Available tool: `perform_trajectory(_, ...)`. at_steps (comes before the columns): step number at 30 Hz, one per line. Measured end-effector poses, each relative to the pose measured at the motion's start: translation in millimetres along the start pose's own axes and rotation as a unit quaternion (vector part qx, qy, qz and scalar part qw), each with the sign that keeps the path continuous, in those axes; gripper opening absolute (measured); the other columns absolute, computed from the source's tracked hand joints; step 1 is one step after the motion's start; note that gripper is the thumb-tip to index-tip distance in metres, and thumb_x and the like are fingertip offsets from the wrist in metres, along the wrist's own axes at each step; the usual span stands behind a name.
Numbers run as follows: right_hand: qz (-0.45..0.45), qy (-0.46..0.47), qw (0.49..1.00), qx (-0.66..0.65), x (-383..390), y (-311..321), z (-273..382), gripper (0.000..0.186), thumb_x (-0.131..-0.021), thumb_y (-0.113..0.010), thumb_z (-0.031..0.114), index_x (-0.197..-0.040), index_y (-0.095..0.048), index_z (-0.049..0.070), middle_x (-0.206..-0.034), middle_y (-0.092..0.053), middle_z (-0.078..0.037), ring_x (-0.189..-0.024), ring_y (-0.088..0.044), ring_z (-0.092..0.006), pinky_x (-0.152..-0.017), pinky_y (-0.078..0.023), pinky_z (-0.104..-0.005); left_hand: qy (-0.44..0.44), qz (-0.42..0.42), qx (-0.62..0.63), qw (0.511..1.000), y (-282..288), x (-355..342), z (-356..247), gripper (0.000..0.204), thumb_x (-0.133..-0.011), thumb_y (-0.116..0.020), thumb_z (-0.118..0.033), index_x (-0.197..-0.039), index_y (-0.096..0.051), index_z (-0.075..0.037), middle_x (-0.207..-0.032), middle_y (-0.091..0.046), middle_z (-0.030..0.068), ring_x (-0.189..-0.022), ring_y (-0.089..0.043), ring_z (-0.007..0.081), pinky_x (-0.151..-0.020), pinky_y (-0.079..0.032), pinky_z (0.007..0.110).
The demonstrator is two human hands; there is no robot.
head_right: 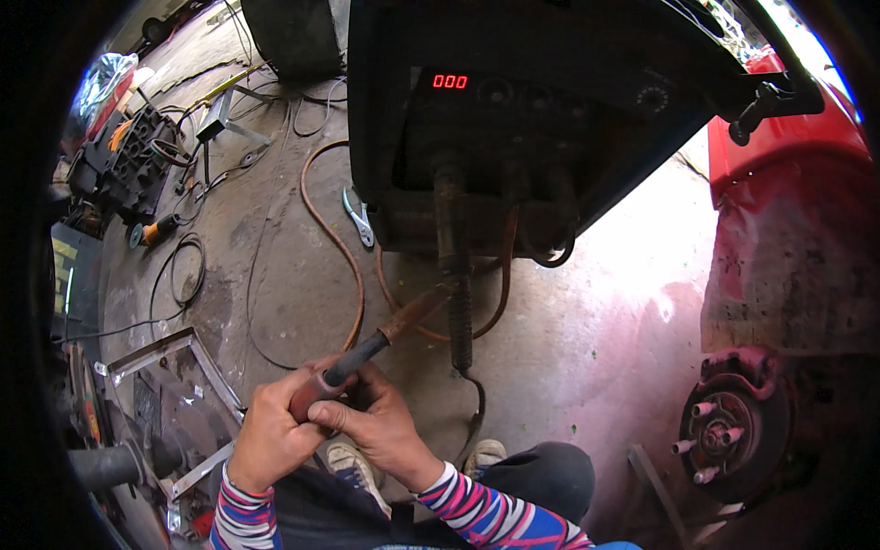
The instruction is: The person sits on the floor and works on a welding machine, adjusting cables and opening the casing. They use pliers to cut wires and manipulate internal components.
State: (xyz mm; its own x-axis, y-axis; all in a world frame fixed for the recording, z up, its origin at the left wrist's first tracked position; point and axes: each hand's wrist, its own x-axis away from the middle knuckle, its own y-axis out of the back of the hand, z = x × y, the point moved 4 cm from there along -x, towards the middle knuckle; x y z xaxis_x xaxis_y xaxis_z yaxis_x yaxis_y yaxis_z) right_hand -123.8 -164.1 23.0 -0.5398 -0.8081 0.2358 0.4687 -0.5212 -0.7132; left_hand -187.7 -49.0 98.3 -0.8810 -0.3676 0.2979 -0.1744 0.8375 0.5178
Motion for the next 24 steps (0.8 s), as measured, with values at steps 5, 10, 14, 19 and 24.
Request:
perform_trajectory(5, -0.061, -0.046, 0.995, 0.066, 10.3, 6.9, 4.0, 0.05, -0.089, -0.081, 0.012, -0.132, -0.056, 0.007, -0.131, -0.06, -0.008, -0.121, -0.059, -0.0181, -0.105, -0.049, -0.0342, -0.014, 0.007, 0.03, 0.999, -5.2, -3.0, -8.8, 0.055, -0.076, -0.064, 0.0, -0.131, -0.064, -0.001, -0.102, -0.073, 0.0205, -0.092, -0.074, 0.0256, -0.083, -0.055, 0.033)
perform_trajectory(10, -0.065, -0.003, 0.997, 0.037, 18.2, 9.4, 16.9, 0.05, -0.092, -0.077, 0.016, -0.134, -0.051, 0.007, -0.141, -0.057, -0.017, -0.124, -0.059, -0.0234, -0.11, -0.045, -0.0384, -0.031, -0.013, -0.008, 0.999, -13.8, -6.2, -10.8, 0.048, -0.076, -0.066, -0.007, -0.124, -0.064, -0.009, -0.091, -0.071, 0.0208, -0.084, -0.07, 0.041, -0.074, -0.054, 0.047)
perform_trajectory(14, -0.06, 0.043, 0.997, 0.028, 15.8, 7.5, 22.9, 0.05, -0.09, -0.081, 0.018, -0.129, -0.054, 0.002, -0.141, -0.057, -0.021, -0.127, -0.057, -0.0267, -0.111, -0.044, -0.0406, -0.046, -0.039, -0.018, 0.998, -15.8, -5.5, -7.9, 0.038, -0.075, -0.069, -0.012, -0.112, -0.064, -0.007, -0.085, -0.069, 0.0219, -0.08, -0.067, 0.0453, -0.07, -0.053, 0.052)
perform_trajectory(19, -0.055, 0.05, 0.996, 0.053, 11.2, 3.6, 23.9, 0.055, -0.089, -0.082, 0.026, -0.13, -0.054, 0.004, -0.141, -0.057, -0.022, -0.128, -0.057, -0.0274, -0.112, -0.044, -0.0409, -0.034, -0.045, -0.006, 0.998, -9.5, -3.2, -5.6, 0.032, -0.074, -0.071, -0.012, -0.104, -0.063, -0.006, -0.081, -0.067, 0.0224, -0.079, -0.067, 0.0463, -0.068, -0.052, 0.053)
perform_trajectory(24, -0.047, 0.045, 0.996, 0.057, 7.0, -1.8, 20.1, 0.055, -0.087, -0.084, 0.023, -0.129, -0.055, 0.003, -0.141, -0.058, -0.023, -0.129, -0.056, -0.0282, -0.113, -0.042, -0.0416, -0.036, -0.05, -0.005, 0.998, 0.0, -0.9, 0.6, 0.033, -0.073, -0.071, -0.012, -0.105, -0.064, -0.006, -0.08, -0.067, 0.0231, -0.079, -0.066, 0.0465, -0.068, -0.052, 0.053)
